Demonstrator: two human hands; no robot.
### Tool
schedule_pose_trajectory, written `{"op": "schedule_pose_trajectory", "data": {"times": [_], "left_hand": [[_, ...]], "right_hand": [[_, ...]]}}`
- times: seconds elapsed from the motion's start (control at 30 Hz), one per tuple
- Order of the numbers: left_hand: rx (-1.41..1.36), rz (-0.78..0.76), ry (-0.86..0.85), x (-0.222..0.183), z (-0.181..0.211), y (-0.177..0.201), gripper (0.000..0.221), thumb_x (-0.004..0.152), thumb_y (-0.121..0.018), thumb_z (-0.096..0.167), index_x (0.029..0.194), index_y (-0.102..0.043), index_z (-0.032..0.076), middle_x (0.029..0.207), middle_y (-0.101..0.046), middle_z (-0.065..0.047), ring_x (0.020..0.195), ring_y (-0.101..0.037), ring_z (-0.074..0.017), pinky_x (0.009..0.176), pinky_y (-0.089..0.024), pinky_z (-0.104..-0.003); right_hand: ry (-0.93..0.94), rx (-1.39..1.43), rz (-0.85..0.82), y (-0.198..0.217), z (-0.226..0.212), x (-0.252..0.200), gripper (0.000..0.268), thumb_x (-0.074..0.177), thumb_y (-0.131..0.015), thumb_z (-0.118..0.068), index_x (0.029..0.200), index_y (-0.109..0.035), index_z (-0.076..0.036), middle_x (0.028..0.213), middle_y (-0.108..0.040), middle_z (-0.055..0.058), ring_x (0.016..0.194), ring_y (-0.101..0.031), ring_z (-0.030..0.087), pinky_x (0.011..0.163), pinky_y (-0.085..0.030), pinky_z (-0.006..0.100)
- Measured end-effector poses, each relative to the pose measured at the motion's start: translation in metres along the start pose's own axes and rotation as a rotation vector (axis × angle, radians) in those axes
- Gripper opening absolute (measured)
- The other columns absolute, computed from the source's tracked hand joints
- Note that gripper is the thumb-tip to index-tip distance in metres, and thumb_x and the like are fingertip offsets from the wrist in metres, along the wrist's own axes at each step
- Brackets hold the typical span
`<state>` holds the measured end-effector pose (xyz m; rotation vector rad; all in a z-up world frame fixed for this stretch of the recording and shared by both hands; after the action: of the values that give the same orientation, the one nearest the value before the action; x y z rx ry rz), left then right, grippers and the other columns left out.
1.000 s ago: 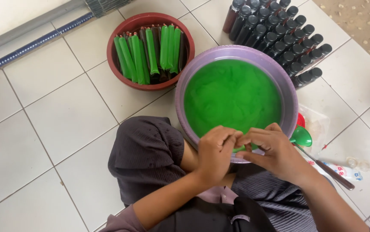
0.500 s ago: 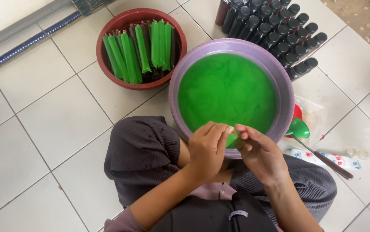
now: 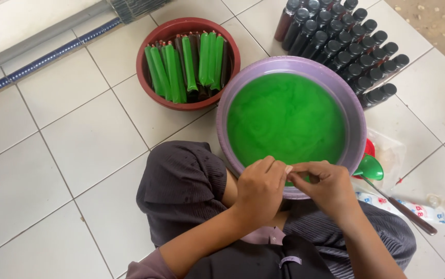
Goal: Filling green plastic tubes with liquid using a funnel and ladle and then sealing them manually
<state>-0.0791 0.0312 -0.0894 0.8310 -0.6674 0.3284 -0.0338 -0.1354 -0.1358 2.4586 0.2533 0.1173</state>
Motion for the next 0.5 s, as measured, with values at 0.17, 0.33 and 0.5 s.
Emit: {"op": "schedule_pose_trajectory", "data": {"times": [0.17,0.33,0.5], "left_hand": [[-0.205,-0.057,0.190,0.003,-0.008,0.001,0.018,0.095,-0.068,0.014,0.080,-0.059,0.009,0.070,-0.049,-0.005,0.063,-0.059,-0.0311,0.059,-0.049,-0.040],[-0.604,-0.050,0.522,0.007,-0.017,-0.001,0.018,0.097,-0.069,0.015,0.083,-0.062,0.005,0.072,-0.057,-0.011,0.069,-0.064,-0.0335,0.064,-0.050,-0.040],[-0.794,-0.046,0.721,0.001,-0.032,-0.023,0.014,0.094,-0.076,0.020,0.084,-0.070,0.012,0.072,-0.056,-0.002,0.068,-0.056,-0.0128,0.065,-0.046,-0.028]], "right_hand": [[0.303,-0.173,0.258,0.002,-0.046,-0.006,0.011,0.077,-0.086,-0.012,0.085,-0.080,-0.018,0.061,-0.071,-0.009,0.051,-0.050,0.011,0.075,-0.051,0.024],[0.490,-0.263,0.402,0.006,-0.069,-0.009,0.014,0.078,-0.082,-0.001,0.084,-0.078,-0.013,0.062,-0.059,-0.005,0.058,-0.052,0.014,0.087,-0.052,0.029],[0.463,-0.319,0.399,0.016,-0.081,-0.007,0.016,0.080,-0.080,0.000,0.087,-0.076,-0.014,0.078,-0.061,0.002,0.076,-0.062,0.021,0.086,-0.049,0.033]]}}
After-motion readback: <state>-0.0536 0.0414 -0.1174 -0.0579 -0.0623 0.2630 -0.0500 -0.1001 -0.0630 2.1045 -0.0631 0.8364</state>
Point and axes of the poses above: each hand's wrist, its own x-axis towards the middle knuckle, its own y-axis out of the back of the hand, z = x × y, the point moved 6 cm from there along x, towards the middle knuckle
